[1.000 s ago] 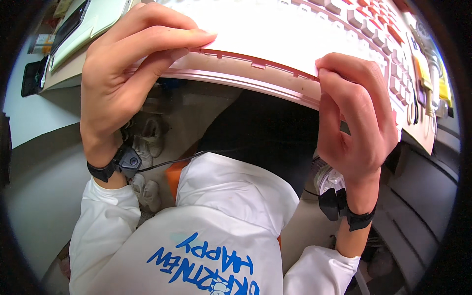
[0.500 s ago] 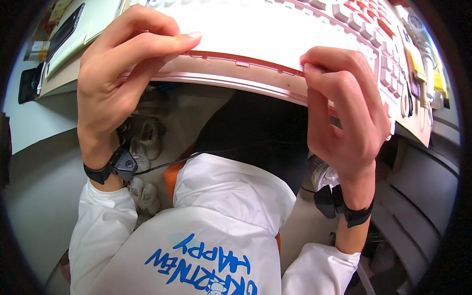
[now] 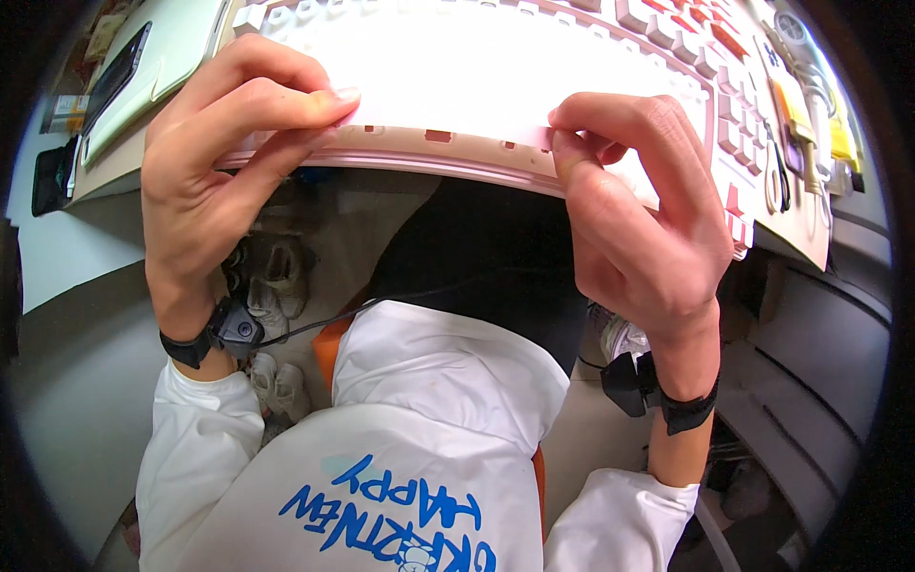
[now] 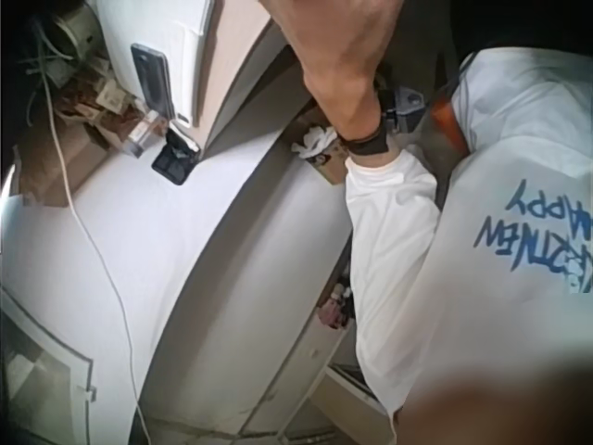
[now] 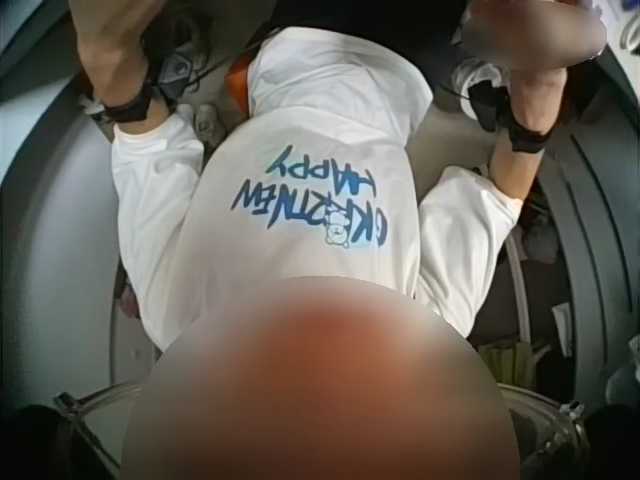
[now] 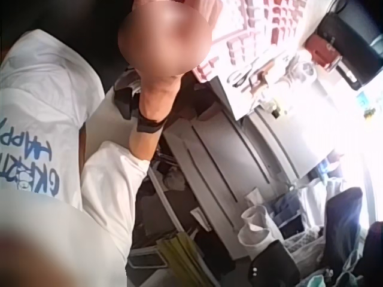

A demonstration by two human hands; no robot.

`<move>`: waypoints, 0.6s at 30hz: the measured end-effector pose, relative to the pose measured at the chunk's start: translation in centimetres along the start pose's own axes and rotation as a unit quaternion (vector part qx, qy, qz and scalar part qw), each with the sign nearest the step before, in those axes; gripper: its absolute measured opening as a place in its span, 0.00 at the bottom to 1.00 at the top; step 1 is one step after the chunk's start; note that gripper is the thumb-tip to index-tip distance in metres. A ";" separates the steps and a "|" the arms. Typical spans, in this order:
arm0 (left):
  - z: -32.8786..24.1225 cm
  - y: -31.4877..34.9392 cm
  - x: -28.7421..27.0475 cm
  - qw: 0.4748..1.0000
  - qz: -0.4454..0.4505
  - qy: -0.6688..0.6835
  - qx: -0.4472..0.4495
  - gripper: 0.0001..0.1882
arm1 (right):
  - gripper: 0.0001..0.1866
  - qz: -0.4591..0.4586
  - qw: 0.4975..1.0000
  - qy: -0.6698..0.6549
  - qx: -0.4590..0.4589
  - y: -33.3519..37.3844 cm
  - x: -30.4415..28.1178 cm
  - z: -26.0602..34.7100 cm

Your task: Assembling a mechanical keyboard by installing stabilizers and keycaps.

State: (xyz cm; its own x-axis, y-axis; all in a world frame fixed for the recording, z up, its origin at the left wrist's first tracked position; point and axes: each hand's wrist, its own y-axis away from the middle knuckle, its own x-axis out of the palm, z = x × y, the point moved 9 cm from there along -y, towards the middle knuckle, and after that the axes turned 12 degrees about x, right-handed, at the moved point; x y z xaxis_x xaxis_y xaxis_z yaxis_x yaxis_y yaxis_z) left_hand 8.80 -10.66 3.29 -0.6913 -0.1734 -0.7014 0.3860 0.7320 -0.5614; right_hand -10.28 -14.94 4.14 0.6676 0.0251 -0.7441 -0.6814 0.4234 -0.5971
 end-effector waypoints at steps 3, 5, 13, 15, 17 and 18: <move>-0.3 -0.3 0.1 1.000 -0.005 0.012 -0.014 0.11 | 0.09 0.009 1.000 -0.008 0.005 0.1 -0.1 0.0; -0.3 -0.3 0.2 0.999 -0.007 0.020 -0.028 0.11 | 0.09 0.012 1.000 -0.014 0.018 0.0 0.0 0.0; 0.4 -0.1 0.2 0.994 -0.025 0.049 -0.093 0.10 | 0.11 0.024 0.999 -0.017 0.037 -0.7 0.1 -0.4; 0.3 -0.2 0.2 0.995 -0.017 0.045 -0.087 0.10 | 0.12 0.029 0.999 -0.022 0.028 -0.6 0.1 -0.3; 0.2 -0.3 0.2 0.996 -0.009 0.041 -0.080 0.10 | 0.12 0.029 0.999 -0.023 0.027 -0.6 0.1 -0.3; 0.3 -0.2 0.2 0.995 -0.012 0.049 -0.084 0.10 | 0.12 0.031 0.999 -0.023 0.026 -0.6 0.0 -0.3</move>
State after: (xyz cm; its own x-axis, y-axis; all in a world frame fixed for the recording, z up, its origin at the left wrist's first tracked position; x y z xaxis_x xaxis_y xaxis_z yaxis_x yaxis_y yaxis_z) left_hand 8.72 -11.06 3.15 -0.7584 -0.1330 -0.6381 0.2670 0.8296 -0.4903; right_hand -9.92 -15.47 4.41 0.6390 0.0930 -0.7636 -0.7059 0.4654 -0.5340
